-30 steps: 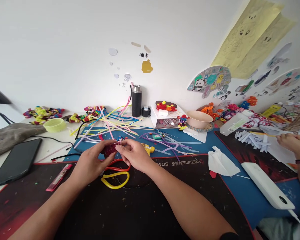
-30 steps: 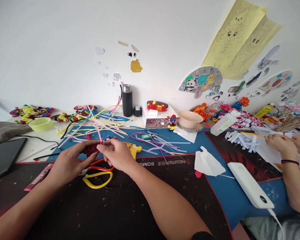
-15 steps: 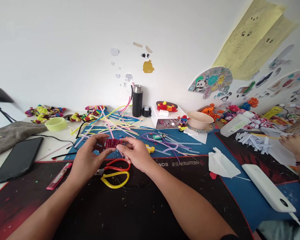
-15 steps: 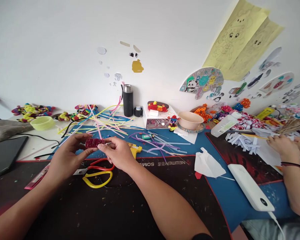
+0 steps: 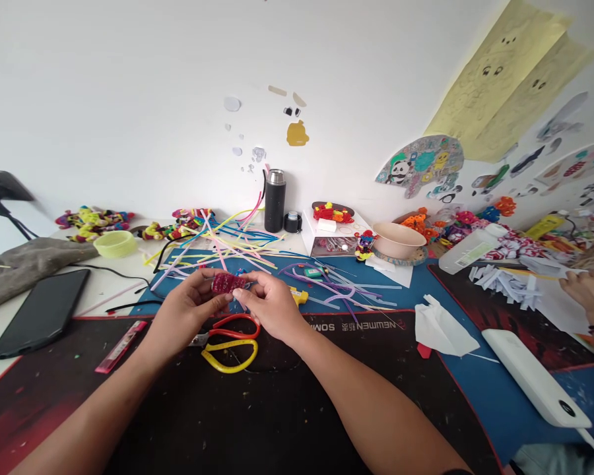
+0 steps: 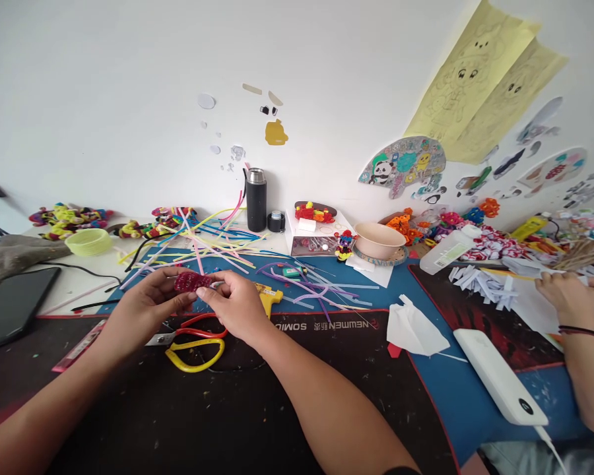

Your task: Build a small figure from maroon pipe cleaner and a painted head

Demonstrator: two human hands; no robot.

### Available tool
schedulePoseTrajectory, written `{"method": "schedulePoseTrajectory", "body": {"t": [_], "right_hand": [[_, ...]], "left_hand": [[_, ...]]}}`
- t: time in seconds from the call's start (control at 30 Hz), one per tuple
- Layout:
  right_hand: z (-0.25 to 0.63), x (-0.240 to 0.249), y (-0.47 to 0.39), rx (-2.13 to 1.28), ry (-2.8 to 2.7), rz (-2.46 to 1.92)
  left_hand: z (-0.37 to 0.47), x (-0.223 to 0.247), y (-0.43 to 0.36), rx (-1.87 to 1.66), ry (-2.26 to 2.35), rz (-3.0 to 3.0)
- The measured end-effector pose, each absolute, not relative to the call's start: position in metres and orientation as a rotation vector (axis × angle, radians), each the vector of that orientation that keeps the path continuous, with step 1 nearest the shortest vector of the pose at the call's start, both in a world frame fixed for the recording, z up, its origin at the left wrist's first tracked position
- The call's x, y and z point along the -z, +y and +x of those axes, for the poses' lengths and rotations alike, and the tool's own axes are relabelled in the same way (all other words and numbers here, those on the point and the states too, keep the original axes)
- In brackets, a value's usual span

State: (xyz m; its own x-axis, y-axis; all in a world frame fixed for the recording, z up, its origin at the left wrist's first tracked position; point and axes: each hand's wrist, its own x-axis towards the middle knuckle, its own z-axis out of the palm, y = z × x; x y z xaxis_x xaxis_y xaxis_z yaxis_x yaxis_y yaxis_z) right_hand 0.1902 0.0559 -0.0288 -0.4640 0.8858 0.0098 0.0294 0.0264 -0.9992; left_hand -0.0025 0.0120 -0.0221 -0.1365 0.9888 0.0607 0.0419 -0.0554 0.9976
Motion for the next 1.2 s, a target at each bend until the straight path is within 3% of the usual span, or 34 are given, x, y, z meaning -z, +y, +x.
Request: {"method": "schedulePoseTrajectory", "body": {"t": [0.73, 1.2], "right_hand": [[0.189, 0.033, 0.054, -1.246, -1.806, -0.996], [0.190, 0.032, 0.059, -1.557, -1.555, -0.918]], "left_hand": [[-0.016, 0.026, 0.011, -1.234, 1.146, 1.109], [-0.010, 0.013, 0.010, -1.301, 1.136, 0.990]]}}
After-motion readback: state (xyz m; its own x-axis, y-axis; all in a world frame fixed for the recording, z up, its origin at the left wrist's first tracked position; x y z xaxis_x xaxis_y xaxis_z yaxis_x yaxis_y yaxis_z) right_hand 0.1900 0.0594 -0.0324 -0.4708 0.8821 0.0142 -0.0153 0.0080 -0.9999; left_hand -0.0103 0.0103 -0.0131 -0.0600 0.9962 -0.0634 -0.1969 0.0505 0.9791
